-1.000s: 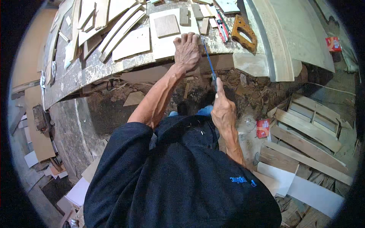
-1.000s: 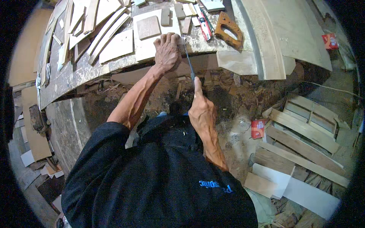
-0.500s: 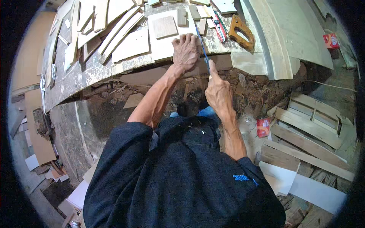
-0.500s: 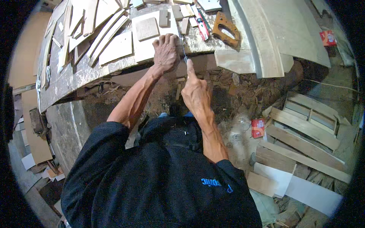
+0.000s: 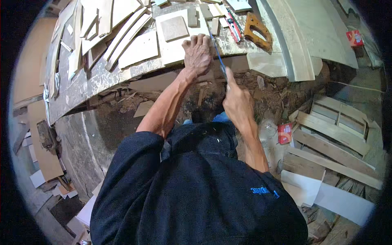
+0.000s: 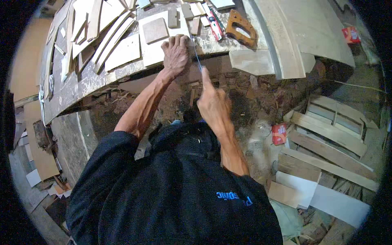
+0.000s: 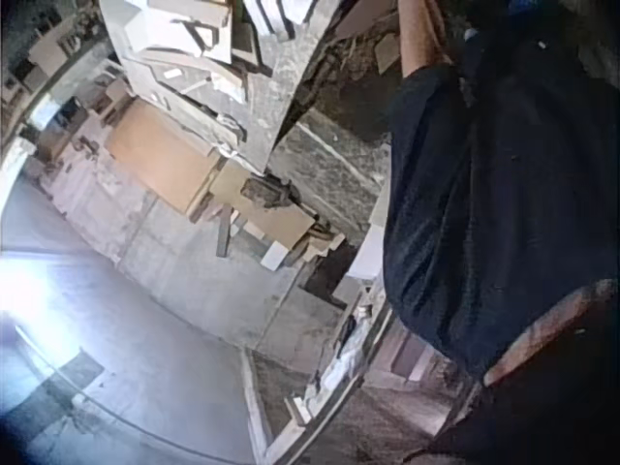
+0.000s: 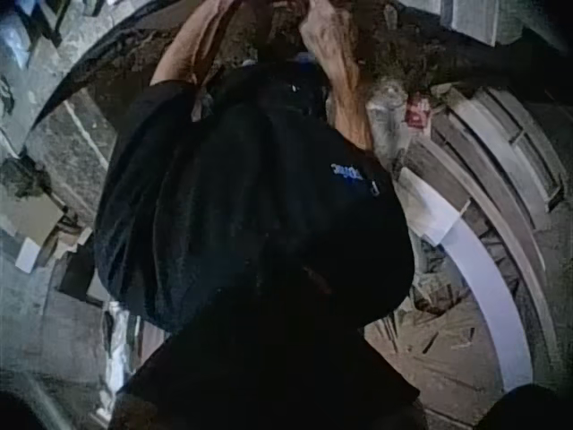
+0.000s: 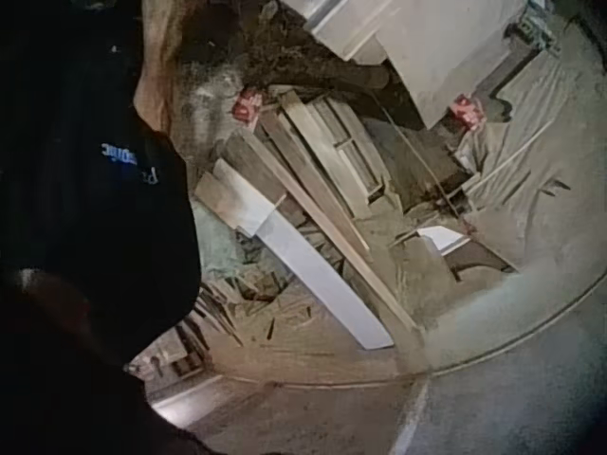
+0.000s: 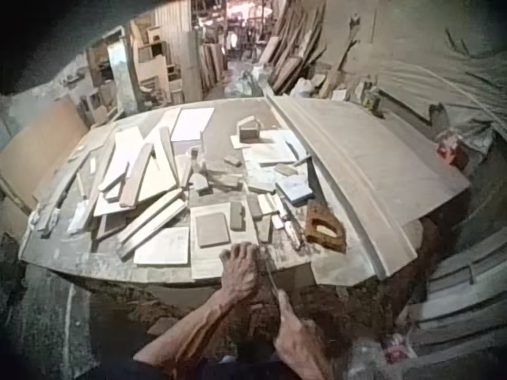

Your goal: Cutting a small piece of wood with a hacksaw and then sanding the edges on a workshop bench.

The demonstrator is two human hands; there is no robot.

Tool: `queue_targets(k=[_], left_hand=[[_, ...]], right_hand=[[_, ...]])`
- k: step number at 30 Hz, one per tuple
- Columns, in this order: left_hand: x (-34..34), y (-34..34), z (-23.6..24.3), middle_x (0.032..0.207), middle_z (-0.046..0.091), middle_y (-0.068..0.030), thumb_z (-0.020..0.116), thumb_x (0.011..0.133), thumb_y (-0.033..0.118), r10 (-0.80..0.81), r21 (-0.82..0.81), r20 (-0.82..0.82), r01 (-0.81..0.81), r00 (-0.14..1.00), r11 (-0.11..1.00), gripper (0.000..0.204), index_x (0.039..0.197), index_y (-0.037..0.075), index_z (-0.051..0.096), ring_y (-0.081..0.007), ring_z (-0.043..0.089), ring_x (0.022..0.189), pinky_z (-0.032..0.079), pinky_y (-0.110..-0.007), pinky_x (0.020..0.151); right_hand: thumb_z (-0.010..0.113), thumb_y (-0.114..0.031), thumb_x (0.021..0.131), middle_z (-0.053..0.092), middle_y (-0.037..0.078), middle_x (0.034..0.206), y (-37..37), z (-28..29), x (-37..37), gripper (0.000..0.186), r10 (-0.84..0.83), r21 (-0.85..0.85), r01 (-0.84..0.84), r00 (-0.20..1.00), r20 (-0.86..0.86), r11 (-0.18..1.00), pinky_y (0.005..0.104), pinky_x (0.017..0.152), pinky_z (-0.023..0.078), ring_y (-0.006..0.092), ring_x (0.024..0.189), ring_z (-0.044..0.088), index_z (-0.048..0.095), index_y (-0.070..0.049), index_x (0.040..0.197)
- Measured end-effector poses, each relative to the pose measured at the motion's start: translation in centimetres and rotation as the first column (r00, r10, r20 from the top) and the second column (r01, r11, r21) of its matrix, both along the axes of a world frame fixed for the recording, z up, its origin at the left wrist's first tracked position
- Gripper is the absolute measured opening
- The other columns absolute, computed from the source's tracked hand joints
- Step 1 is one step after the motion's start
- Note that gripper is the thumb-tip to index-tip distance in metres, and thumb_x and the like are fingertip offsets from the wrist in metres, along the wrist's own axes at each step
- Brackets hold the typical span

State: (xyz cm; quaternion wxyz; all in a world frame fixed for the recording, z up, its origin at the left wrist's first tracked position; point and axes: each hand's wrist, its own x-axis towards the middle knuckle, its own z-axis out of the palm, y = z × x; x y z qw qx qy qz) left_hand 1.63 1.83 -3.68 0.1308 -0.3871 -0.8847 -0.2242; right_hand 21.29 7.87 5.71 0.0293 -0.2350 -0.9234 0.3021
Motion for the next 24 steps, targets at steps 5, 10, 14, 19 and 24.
queue_targets(k=[5, 10, 14, 19, 24], left_hand=[[-0.2, 0.0, -0.6, 0.118, 0.05, -0.0079, 0.055, 0.08, 0.014, 0.019, -0.016, 0.011, -0.019, 1.0, 1.0, 0.043, 0.123, 0.011, 0.049, -0.027, 0.046, 0.114, 0.03, -0.048, 0.096], [-0.3, 0.1, -0.1, 0.123, 0.05, -0.0073, 0.056, 0.082, 0.018, 0.008, -0.038, 0.012, -0.008, 1.0, 0.999, 0.043, 0.124, 0.012, 0.048, -0.0265, 0.044, 0.118, 0.029, -0.05, 0.096], [-0.3, -0.3, -1.4, 0.122, 0.05, -0.0074, 0.057, 0.081, 0.018, 0.038, -0.062, -0.027, -0.04, 0.999, 0.997, 0.044, 0.124, 0.012, 0.048, -0.0272, 0.045, 0.117, 0.03, -0.051, 0.094], [-0.2, -0.1, 0.0, 0.121, 0.049, -0.0077, 0.056, 0.08, 0.015, -0.02, -0.026, -0.028, 0.019, 0.999, 0.999, 0.046, 0.124, 0.011, 0.047, -0.0274, 0.043, 0.117, 0.03, -0.052, 0.093], [-0.8, 0.2, -0.9, 0.121, 0.048, -0.0091, 0.054, 0.079, 0.014, 0.01, -0.027, 0.015, -0.01, 1.0, 1.0, 0.047, 0.126, 0.011, 0.047, -0.0281, 0.043, 0.117, 0.029, -0.051, 0.094]], right_hand=[[0.051, -0.004, 0.091, 0.06, 0.028, 0.067, -0.4, 1.2, -0.2, 0.06, -0.011, 0.025, 0.011, 1.0, 0.026, 1.0, 0.0505, 0.058, 0.047, 0.0442, 0.063, 0.064, 0.041, -0.012, 0.149], [0.052, -0.008, 0.094, 0.059, 0.029, 0.064, -0.1, -0.1, -2.3, 0.056, -0.025, 0.036, 0.027, 0.998, -0.049, 0.999, 0.0526, 0.058, 0.046, 0.0443, 0.061, 0.063, 0.042, -0.013, 0.148], [0.053, -0.006, 0.092, 0.059, 0.027, 0.065, -0.4, 0.4, 1.0, 0.058, 0.009, -0.016, -0.01, 0.999, -0.045, 1.0, 0.0506, 0.056, 0.046, 0.0405, 0.058, 0.062, 0.042, -0.012, 0.149], [0.054, -0.003, 0.082, 0.063, 0.03, 0.07, 0.0, -0.2, -2.0, 0.07, -0.009, -0.006, 0.008, 0.997, -0.071, 1.0, 0.0524, 0.06, 0.049, 0.0437, 0.064, 0.066, 0.039, -0.01, 0.15], [0.051, -0.007, 0.093, 0.061, 0.028, 0.071, -0.3, -0.2, -0.1, 0.056, -0.013, 0.001, 0.014, 0.995, -0.102, 1.0, 0.0507, 0.056, 0.046, 0.0439, 0.063, 0.063, 0.042, -0.013, 0.148]])
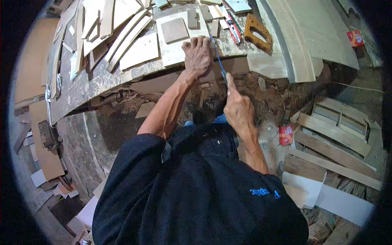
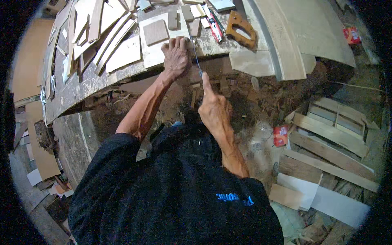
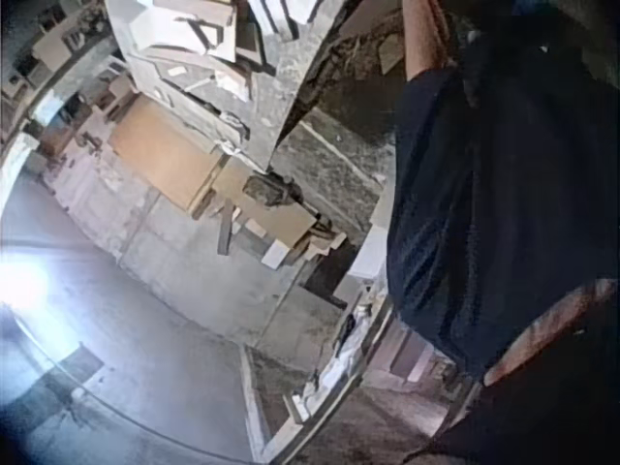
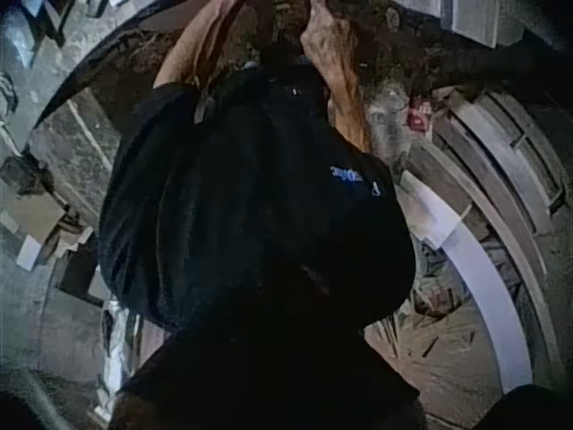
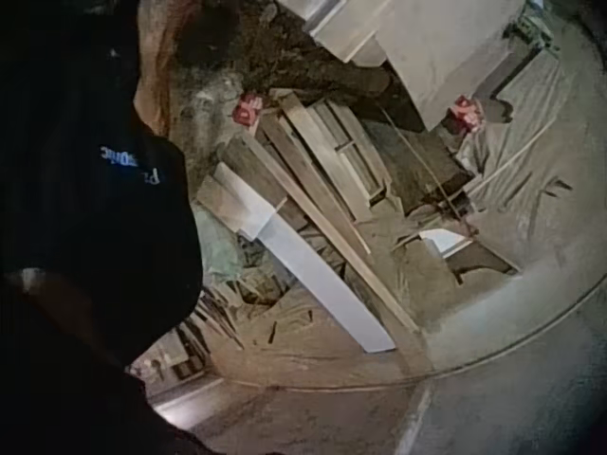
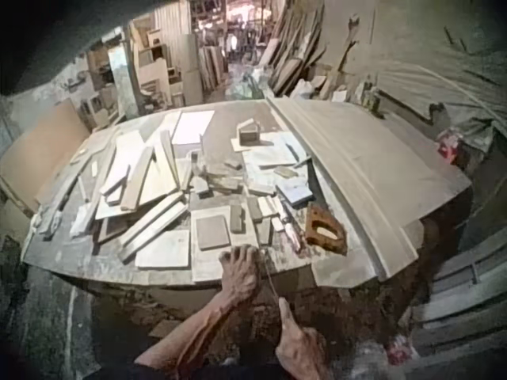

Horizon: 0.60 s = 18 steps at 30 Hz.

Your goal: Cutting a small piece of wood with a hacksaw and then sanding the edges on a workshop bench.

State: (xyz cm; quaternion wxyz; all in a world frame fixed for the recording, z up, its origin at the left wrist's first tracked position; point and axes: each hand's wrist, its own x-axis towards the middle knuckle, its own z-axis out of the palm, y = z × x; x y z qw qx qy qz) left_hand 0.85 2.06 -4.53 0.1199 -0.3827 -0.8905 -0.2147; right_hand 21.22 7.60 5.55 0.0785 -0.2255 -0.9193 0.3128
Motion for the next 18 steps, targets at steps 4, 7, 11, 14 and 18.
queue_targets(k=[4, 7, 11, 14, 18], left_hand=[[0.8, -0.4, 0.6, 0.119, 0.05, -0.008, 0.054, 0.082, 0.017, -0.007, 0.001, 0.008, 0.007, 1.0, 1.0, 0.045, 0.125, 0.012, 0.048, -0.0273, 0.044, 0.118, 0.029, -0.051, 0.095], [0.4, -0.2, 0.4, 0.121, 0.05, -0.008, 0.055, 0.081, 0.017, 0.014, -0.003, 0.027, -0.014, 1.0, 1.0, 0.045, 0.125, 0.012, 0.048, -0.0273, 0.044, 0.118, 0.029, -0.05, 0.095], [1.1, -0.4, 0.9, 0.121, 0.05, -0.0085, 0.055, 0.08, 0.016, -0.033, -0.018, 0.02, 0.033, 0.999, 0.999, 0.046, 0.125, 0.013, 0.048, -0.0283, 0.044, 0.119, 0.029, -0.051, 0.098], [0.8, -0.4, 0.6, 0.122, 0.05, -0.0073, 0.054, 0.083, 0.017, 0.013, -0.011, 0.03, -0.013, 0.999, 1.0, 0.042, 0.124, 0.013, 0.048, -0.0282, 0.044, 0.118, 0.03, -0.051, 0.097], [1.0, -0.3, 1.4, 0.12, 0.05, -0.0068, 0.053, 0.085, 0.017, -0.024, 0.03, 0.024, 0.023, 0.999, 0.999, 0.038, 0.123, 0.012, 0.048, -0.0277, 0.045, 0.116, 0.03, -0.05, 0.095]], right_hand=[[0.05, -0.008, 0.094, 0.061, 0.028, 0.07, 0.2, -1.2, -1.6, 0.055, -0.02, -0.023, 0.02, 1.0, 0.016, 1.0, 0.0521, 0.058, 0.046, 0.0443, 0.063, 0.063, 0.042, -0.013, 0.148], [0.05, -0.009, 0.094, 0.06, 0.027, 0.067, 0.1, -1.3, -0.3, 0.054, -0.012, 0.011, 0.012, 1.0, 0.005, 1.0, 0.0523, 0.057, 0.046, 0.044, 0.062, 0.063, 0.043, -0.012, 0.147], [0.05, -0.01, 0.095, 0.06, 0.029, 0.067, 0.4, -2.4, -1.6, 0.056, -0.018, -0.008, 0.018, 0.999, -0.028, 1.0, 0.0533, 0.057, 0.046, 0.0448, 0.061, 0.063, 0.041, -0.014, 0.149], [0.051, -0.009, 0.095, 0.061, 0.028, 0.069, 0.1, -3.4, -1.2, 0.056, -0.031, -0.056, 0.031, 1.0, 0.002, 0.998, 0.0517, 0.057, 0.047, 0.0435, 0.062, 0.064, 0.04, -0.015, 0.15], [0.05, -0.006, 0.095, 0.061, 0.027, 0.071, 0.3, -4.6, 0.2, 0.059, -0.008, -0.027, 0.003, 0.985, -0.171, 1.0, 0.0511, 0.057, 0.046, 0.0441, 0.063, 0.063, 0.038, -0.016, 0.152]])
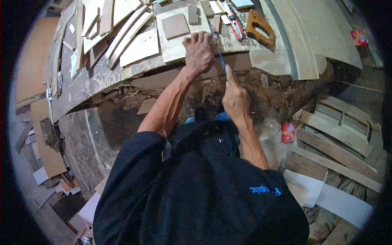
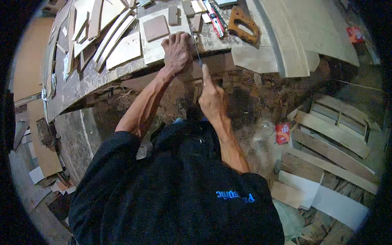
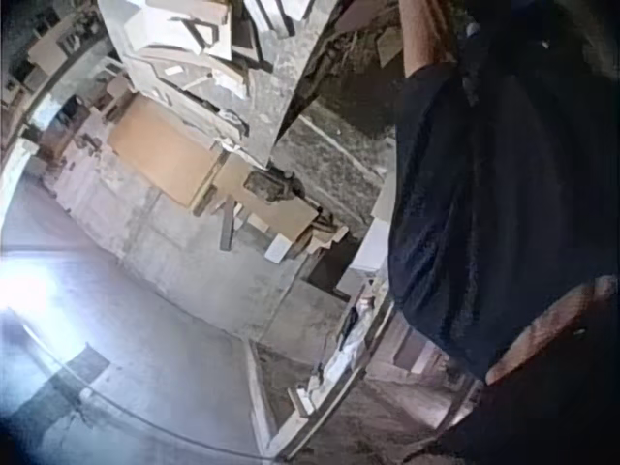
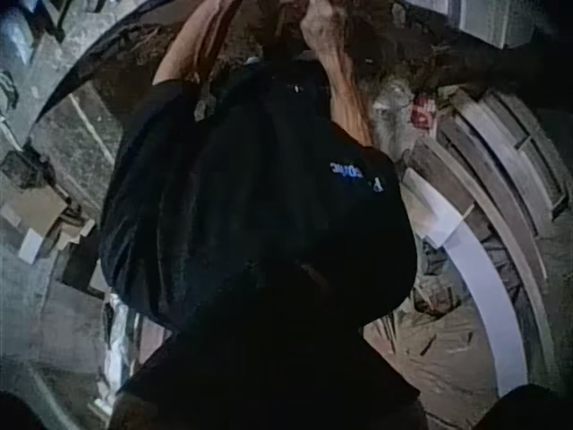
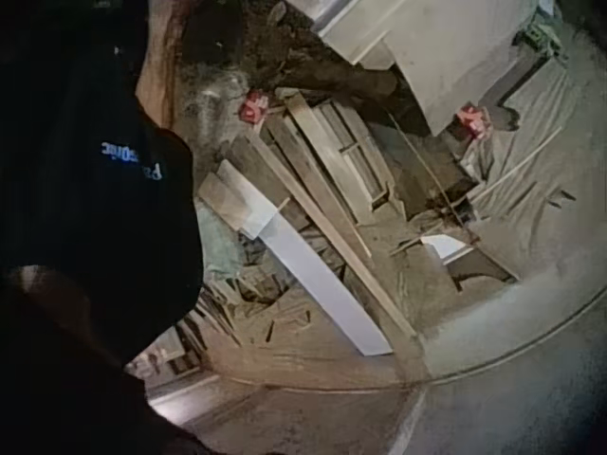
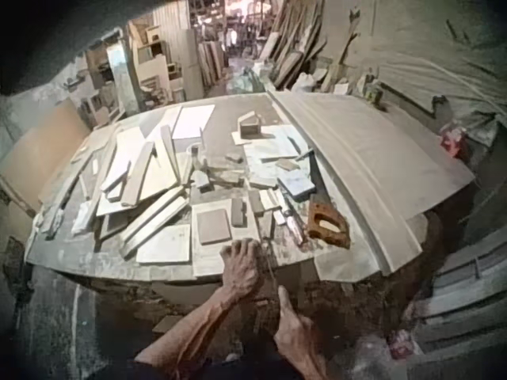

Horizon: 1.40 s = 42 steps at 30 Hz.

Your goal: Cutting a small piece of wood with a hacksaw and then sanding the edges on a workshop bench.

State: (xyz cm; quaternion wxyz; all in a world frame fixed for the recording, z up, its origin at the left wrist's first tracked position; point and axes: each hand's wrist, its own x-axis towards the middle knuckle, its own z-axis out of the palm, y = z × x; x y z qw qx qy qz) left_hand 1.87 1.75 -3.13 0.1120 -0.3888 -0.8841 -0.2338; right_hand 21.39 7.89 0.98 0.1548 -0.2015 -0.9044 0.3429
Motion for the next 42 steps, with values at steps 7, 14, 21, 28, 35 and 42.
queue_targets(k=[7, 14, 21, 28, 35, 42], left_hand=[[-0.5, -1.0, 0.1, 0.121, 0.048, -0.0146, 0.061, 0.083, 0.016, -0.075, 0.024, 0.039, 0.074, 0.996, 0.997, 0.047, 0.127, 0.008, 0.046, -0.0348, 0.043, 0.119, 0.031, -0.049, 0.099], [-0.3, -3.5, 1.1, 0.121, 0.048, -0.0179, 0.061, 0.087, 0.013, -0.163, 0.125, 0.005, 0.161, 0.987, 0.979, 0.043, 0.127, 0.008, 0.048, -0.0365, 0.047, 0.113, 0.037, -0.051, 0.096], [-1.8, -4.0, 0.9, 0.116, 0.052, -0.019, 0.062, 0.077, 0.005, -0.291, -0.094, -0.164, 0.279, 0.943, 0.956, 0.047, 0.123, 0.001, 0.052, -0.0363, 0.052, 0.109, 0.043, -0.046, 0.096], [-2.6, -3.8, 2.1, 0.11, 0.056, -0.0144, 0.063, 0.08, 0.014, -0.308, -0.197, -0.142, 0.278, 0.941, 0.94, 0.04, 0.117, 0.002, 0.056, -0.0311, 0.053, 0.106, 0.044, -0.045, 0.09], [-1.7, -2.8, 2.3, 0.107, 0.053, -0.0135, 0.065, 0.077, 0.017, -0.151, -0.144, 0.011, 0.151, 0.988, 0.978, 0.039, 0.113, 0.006, 0.055, -0.0317, 0.052, 0.104, 0.043, -0.046, 0.085], [-1.8, -2.2, 0.7, 0.105, 0.05, -0.0123, 0.062, 0.077, 0.017, -0.151, -0.065, -0.058, 0.147, 0.987, 0.987, 0.037, 0.111, 0.008, 0.053, -0.032, 0.049, 0.103, 0.039, -0.049, 0.081]], right_hand=[[0.052, -0.008, 0.095, 0.06, 0.027, 0.068, 0.2, 0.5, -3.0, 0.058, 0.004, -0.067, 0.0, 0.998, 0.056, 0.998, 0.0514, 0.058, 0.046, 0.0432, 0.063, 0.063, 0.038, -0.012, 0.151], [0.053, -0.008, 0.093, 0.063, 0.026, 0.07, 0.3, 4.2, -3.5, 0.06, -0.018, 0.041, 0.006, 0.948, 0.316, 0.999, 0.0469, 0.061, 0.051, 0.0396, 0.065, 0.066, 0.036, -0.008, 0.151], [0.053, -0.005, 0.086, 0.065, 0.028, 0.072, 0.3, 2.2, -3.1, 0.068, 0.001, -0.022, 0.003, 0.984, 0.178, 1.0, 0.0545, 0.061, 0.051, 0.0443, 0.067, 0.067, 0.035, -0.011, 0.151], [0.052, -0.008, 0.091, 0.064, 0.024, 0.068, 0.5, 2.6, -3.6, 0.065, -0.011, -0.049, 0.02, 0.984, 0.179, 0.999, 0.0492, 0.059, 0.05, 0.0394, 0.063, 0.066, 0.033, -0.013, 0.153], [0.052, -0.01, 0.094, 0.064, 0.024, 0.069, 0.2, 1.0, -4.1, 0.066, 0.015, -0.069, -0.015, 1.0, 0.005, 0.998, 0.0484, 0.059, 0.05, 0.0407, 0.065, 0.066, 0.027, -0.016, 0.155], [0.057, -0.006, 0.086, 0.064, 0.02, 0.067, 0.4, 3.7, -3.7, 0.074, 0.027, 0.07, -0.041, 0.981, 0.193, 0.997, 0.0462, 0.063, 0.051, 0.0395, 0.064, 0.064, 0.028, -0.005, 0.153]])
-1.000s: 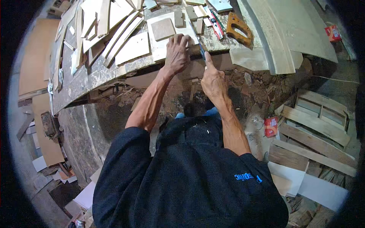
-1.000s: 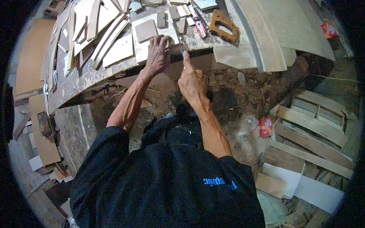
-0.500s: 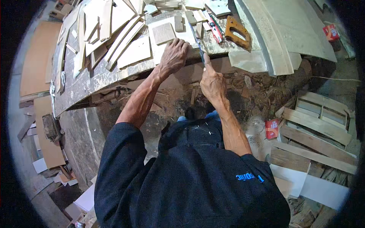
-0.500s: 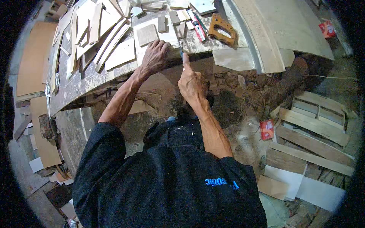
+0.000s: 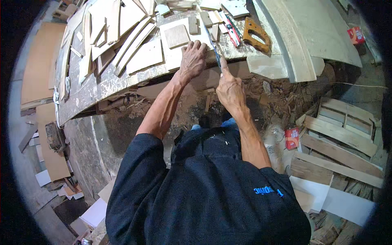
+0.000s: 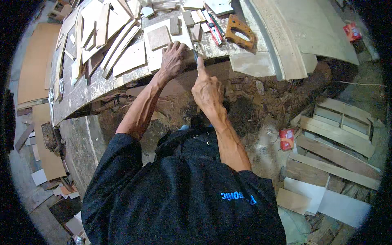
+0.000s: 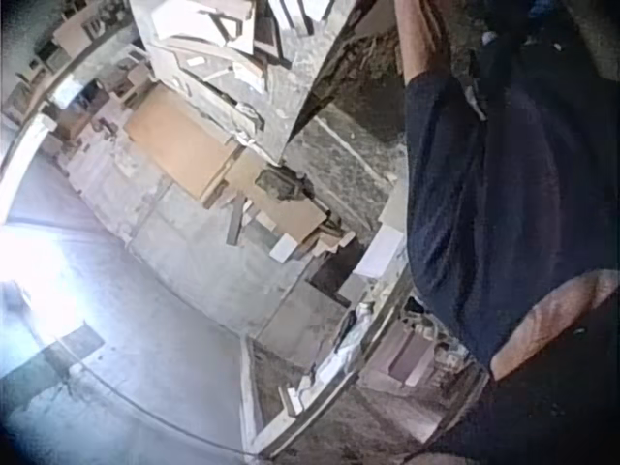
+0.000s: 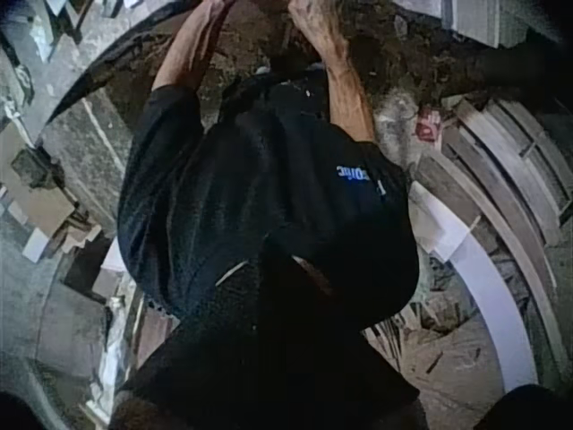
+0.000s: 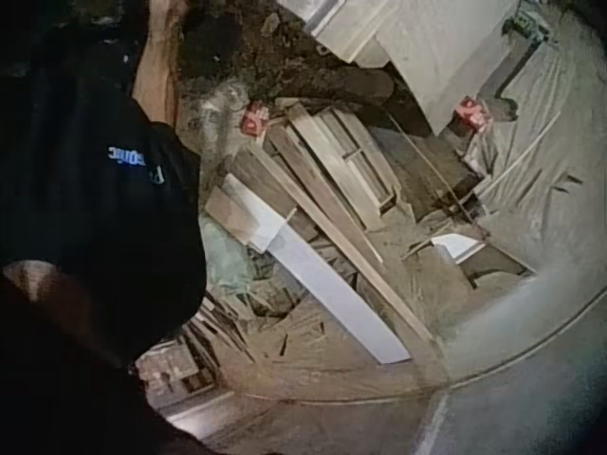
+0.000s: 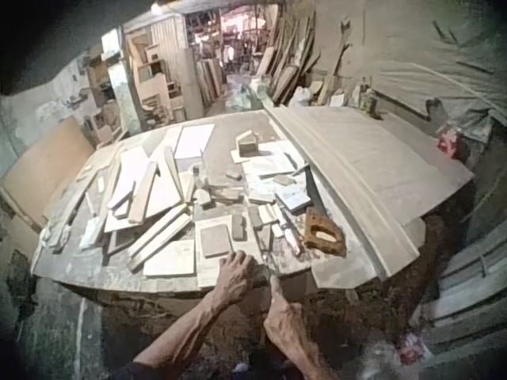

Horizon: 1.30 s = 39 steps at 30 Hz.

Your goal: Cutting a small piece of wood with a hacksaw and then sanding the edges on a workshop bench.

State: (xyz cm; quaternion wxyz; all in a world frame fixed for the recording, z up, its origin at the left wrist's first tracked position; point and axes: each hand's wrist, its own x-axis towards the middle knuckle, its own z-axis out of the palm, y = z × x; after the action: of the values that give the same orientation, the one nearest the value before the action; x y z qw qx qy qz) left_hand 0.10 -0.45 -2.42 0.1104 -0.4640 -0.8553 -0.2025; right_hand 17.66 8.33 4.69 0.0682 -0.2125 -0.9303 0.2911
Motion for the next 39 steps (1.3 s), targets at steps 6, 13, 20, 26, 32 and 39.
queue_targets(k=[6, 13, 20, 26, 32, 39], left_hand=[[-0.7, -0.2, 0.0, 0.106, 0.05, -0.0121, 0.061, 0.078, 0.015, -0.053, -0.036, 0.0, 0.053, 0.999, 0.998, 0.035, 0.111, 0.007, 0.052, -0.0324, 0.049, 0.103, 0.038, -0.049, 0.083], [0.7, 1.1, 0.1, 0.112, 0.05, -0.013, 0.064, 0.076, 0.014, 0.051, -0.169, 0.028, -0.045, 0.998, 0.985, 0.043, 0.116, 0.006, 0.051, -0.0345, 0.048, 0.107, 0.039, -0.049, 0.087], [0.6, 1.4, -1.3, 0.11, 0.05, -0.0121, 0.061, 0.076, 0.014, 0.022, 0.107, 0.066, -0.029, 0.998, 0.994, 0.042, 0.116, 0.005, 0.052, -0.0322, 0.047, 0.106, 0.036, -0.047, 0.088], [0.6, 1.3, -1.2, 0.112, 0.049, -0.0128, 0.061, 0.072, 0.012, 0.01, 0.075, 0.078, -0.016, 0.997, 0.997, 0.045, 0.115, 0.005, 0.051, -0.0351, 0.046, 0.106, 0.037, -0.049, 0.09], [0.2, 1.0, -1.1, 0.112, 0.045, -0.0183, 0.06, 0.07, 0.01, -0.059, 0.089, 0.08, 0.051, 0.995, 0.995, 0.048, 0.115, 0.002, 0.047, -0.04, 0.043, 0.105, 0.038, -0.051, 0.09], [0.1, 0.8, -0.9, 0.113, 0.045, -0.0196, 0.063, 0.067, 0.009, -0.097, 0.106, 0.102, 0.086, 0.99, 0.991, 0.056, 0.119, 0.0, 0.045, -0.0413, 0.043, 0.104, 0.039, -0.05, 0.089]], right_hand=[[0.052, -0.011, 0.095, 0.065, 0.024, 0.074, -0.3, 1.2, 3.1, 0.057, -0.035, -0.03, 0.036, 0.999, 0.022, 0.999, 0.0478, 0.061, 0.05, 0.0397, 0.065, 0.066, 0.039, -0.013, 0.15], [0.053, -0.013, 0.095, 0.064, 0.022, 0.07, -0.7, 1.0, 3.4, 0.058, -0.043, 0.019, 0.041, 0.996, 0.075, 0.999, 0.0464, 0.062, 0.051, 0.0382, 0.061, 0.064, 0.039, -0.014, 0.15], [0.054, -0.011, 0.094, 0.062, 0.021, 0.065, -0.8, 1.4, 3.0, 0.058, -0.047, 0.025, 0.047, 0.998, 0.028, 0.999, 0.0461, 0.06, 0.049, 0.0385, 0.06, 0.064, 0.039, -0.014, 0.15], [0.054, -0.01, 0.094, 0.063, 0.025, 0.069, -1.2, 3.0, 3.8, 0.055, -0.076, -0.059, 0.08, 0.994, 0.073, 0.995, 0.0475, 0.06, 0.049, 0.0416, 0.064, 0.064, 0.042, -0.011, 0.147], [0.055, -0.005, 0.092, 0.061, 0.025, 0.068, -0.9, 1.7, 3.0, 0.055, -0.056, -0.066, 0.056, 0.998, 0.014, 0.996, 0.0454, 0.058, 0.048, 0.0394, 0.063, 0.065, 0.042, -0.006, 0.146], [0.055, -0.004, 0.091, 0.06, 0.029, 0.07, -1.0, 2.0, 2.2, 0.056, -0.027, 0.003, 0.027, 0.999, 0.022, 1.0, 0.0486, 0.057, 0.047, 0.0417, 0.063, 0.064, 0.042, -0.002, 0.145]])
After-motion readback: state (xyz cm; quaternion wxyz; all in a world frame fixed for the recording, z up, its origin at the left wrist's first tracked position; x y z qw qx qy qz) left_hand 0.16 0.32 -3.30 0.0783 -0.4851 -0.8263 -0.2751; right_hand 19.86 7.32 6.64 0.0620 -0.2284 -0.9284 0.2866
